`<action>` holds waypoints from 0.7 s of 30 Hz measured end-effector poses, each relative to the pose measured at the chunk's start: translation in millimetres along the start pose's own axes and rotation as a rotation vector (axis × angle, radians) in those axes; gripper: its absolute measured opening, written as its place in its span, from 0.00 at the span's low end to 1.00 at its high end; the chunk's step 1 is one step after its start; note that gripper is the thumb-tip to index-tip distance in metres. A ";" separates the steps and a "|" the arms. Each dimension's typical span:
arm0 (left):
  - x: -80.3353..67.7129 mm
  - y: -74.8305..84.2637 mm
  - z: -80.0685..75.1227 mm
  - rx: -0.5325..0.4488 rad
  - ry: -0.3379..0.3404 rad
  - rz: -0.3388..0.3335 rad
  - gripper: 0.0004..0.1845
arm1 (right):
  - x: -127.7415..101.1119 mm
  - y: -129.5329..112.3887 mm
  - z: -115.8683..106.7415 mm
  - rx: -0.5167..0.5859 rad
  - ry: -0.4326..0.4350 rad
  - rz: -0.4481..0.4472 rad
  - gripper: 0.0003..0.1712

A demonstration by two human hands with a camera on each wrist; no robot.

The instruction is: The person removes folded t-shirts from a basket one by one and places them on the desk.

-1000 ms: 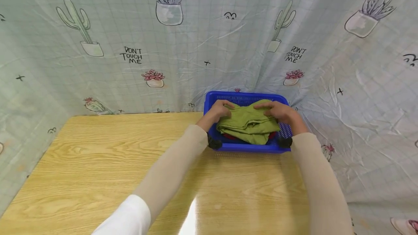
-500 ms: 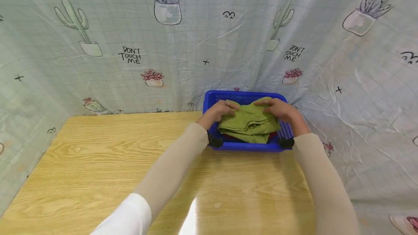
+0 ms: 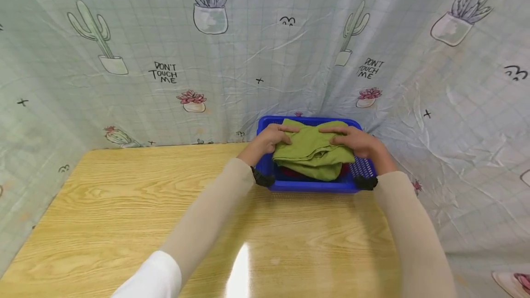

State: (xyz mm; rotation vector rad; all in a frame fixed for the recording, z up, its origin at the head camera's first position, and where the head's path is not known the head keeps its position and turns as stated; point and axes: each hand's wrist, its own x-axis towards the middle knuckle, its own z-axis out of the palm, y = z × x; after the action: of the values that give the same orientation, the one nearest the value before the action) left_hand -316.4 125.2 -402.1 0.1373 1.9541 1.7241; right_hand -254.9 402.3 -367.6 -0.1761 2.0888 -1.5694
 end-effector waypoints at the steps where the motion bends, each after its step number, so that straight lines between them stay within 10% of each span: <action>1: -0.7 1.6 -2.5 -0.036 -0.012 0.017 0.26 | -1.5 -1.0 0.9 0.019 0.023 -0.029 0.31; 10: -20.4 18.2 -30.7 -0.155 -0.100 0.110 0.24 | -11.7 -19.2 20.9 0.003 0.237 -0.106 0.33; 21: -48.9 23.6 -56.5 -0.136 -0.110 0.204 0.27 | -23.3 -36.3 53.6 -0.022 0.285 -0.157 0.35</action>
State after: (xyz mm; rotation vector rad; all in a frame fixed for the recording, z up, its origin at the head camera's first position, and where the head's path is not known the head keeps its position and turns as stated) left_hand -305.7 59.0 -361.6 0.3862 1.7883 1.9303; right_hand -216.8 353.9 -336.9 -0.1339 2.3599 -1.7509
